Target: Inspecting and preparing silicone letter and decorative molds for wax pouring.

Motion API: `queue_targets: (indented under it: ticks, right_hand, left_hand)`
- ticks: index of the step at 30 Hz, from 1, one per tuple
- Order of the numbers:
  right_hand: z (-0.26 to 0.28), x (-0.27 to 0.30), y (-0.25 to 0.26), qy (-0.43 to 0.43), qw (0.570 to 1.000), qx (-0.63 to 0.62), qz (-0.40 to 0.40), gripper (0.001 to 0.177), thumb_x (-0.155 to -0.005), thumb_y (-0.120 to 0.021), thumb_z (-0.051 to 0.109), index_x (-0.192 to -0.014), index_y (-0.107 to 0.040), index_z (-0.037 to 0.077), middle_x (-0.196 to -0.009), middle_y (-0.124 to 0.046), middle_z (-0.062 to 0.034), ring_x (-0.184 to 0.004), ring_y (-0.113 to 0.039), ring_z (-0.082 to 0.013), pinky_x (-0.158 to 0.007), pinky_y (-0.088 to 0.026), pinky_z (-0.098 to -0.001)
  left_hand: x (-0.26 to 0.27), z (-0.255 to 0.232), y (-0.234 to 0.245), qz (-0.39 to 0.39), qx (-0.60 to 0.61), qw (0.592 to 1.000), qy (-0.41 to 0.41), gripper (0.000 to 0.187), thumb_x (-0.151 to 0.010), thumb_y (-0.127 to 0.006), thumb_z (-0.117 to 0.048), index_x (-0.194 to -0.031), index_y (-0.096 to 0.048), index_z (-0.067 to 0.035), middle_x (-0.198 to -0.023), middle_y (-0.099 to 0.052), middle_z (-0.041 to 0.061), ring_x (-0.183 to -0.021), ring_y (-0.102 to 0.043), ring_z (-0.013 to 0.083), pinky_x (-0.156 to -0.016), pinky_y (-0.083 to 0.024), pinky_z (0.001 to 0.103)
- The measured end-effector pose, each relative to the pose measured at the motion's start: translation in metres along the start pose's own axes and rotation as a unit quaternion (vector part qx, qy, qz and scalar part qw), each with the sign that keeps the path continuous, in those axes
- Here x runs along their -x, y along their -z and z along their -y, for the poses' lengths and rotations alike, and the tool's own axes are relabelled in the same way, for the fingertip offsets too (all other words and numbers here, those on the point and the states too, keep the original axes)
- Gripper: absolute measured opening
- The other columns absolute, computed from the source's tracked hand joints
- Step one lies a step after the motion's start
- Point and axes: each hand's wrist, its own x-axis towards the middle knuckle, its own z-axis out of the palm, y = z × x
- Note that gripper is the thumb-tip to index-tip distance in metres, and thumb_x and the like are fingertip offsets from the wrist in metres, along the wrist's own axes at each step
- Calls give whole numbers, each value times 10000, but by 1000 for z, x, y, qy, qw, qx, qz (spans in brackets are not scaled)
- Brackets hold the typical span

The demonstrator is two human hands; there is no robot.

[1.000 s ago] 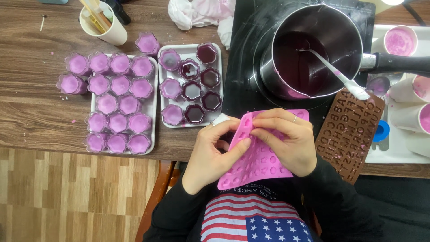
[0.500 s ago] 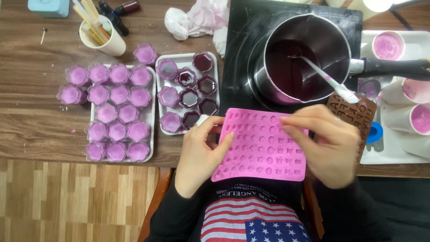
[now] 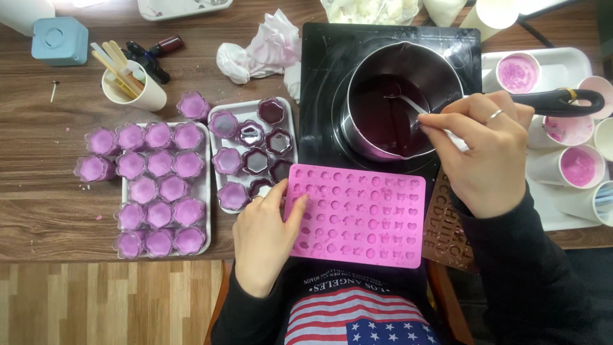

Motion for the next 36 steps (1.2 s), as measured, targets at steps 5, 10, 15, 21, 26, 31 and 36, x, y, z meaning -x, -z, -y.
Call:
queue_targets:
  ticks: [5, 10, 15, 21, 26, 31, 36]
  right_hand:
    - [-9, -1, -4, -4, 1000, 2, 23, 69, -951, -857, 140, -984, -799, 123, -941, -691, 29, -963, -588, -167, -932, -341, -332]
    - [-10, -2, -2, 31, 998, 25, 41, 62, -940, -836, 109, -992, -805, 119, -941, -719, 33, -934, -591, -162, -927, -307, -359]
    - [-17, 5, -6, -28, 996, -47, 72, 80, -993, -830, 177, -1018, -766, 138, -922, -716, 25, -891, -592, -100, -929, -283, -323]
    - [-10, -7, -3, -15, 996, -30, 80, 106, -961, -814, 121, -1064, -787, 125, -907, -714, -3, -892, -595, -130, -946, -289, -351]
    - [-20, -3, -7, -6, 996, -34, 80, 106, -984, -840, 197, -1036, -768, 140, -880, -714, 43, -888, -592, -97, -937, -268, -351]
    - [-16, -9, -1, -1, 995, -39, 93, 116, -990, -840, 189, -1057, -765, 131, -861, -716, 72, -869, -578, -97, -944, -263, -363]
    - [-16, -1, 11, -7, 998, -29, 46, 97, -992, -845, 101, -1018, -753, 83, -931, -733, 13, -883, -626, -128, -921, -327, -303]
  left_hand:
    - [-3, -3, 4, 13, -15, 1000, 13, 466, -891, -682, -463, -1159, -745, -87, -898, -764, 153, -831, -733, 369, -693, -563, 472]
    - [-6, -10, 8, 14, -33, 999, 15, 476, -886, -684, -479, -1154, -744, -90, -884, -763, 150, -806, -732, 368, -667, -562, 475]
    - [-12, -16, 9, 8, -59, 998, 4, 494, -876, -702, -479, -1187, -724, -96, -839, -739, 172, -779, -721, 380, -623, -556, 477]
    - [-15, -17, 9, 2, -53, 999, 1, 495, -873, -706, -488, -1205, -712, -122, -816, -723, 167, -765, -716, 370, -628, -549, 473]
    - [-16, -15, 6, -17, -17, 1000, -7, 486, -886, -712, -450, -1243, -691, -120, -893, -741, 138, -804, -724, 341, -659, -552, 451]
    - [-14, -11, 3, -64, 47, 996, -42, 465, -891, -729, -381, -1250, -680, -90, -999, -760, 114, -896, -732, 314, -721, -554, 425]
    - [-14, -13, 1, -84, 58, 991, -90, 446, -905, -753, -326, -1262, -682, -68, -1076, -723, 172, -946, -694, 366, -781, -538, 444]
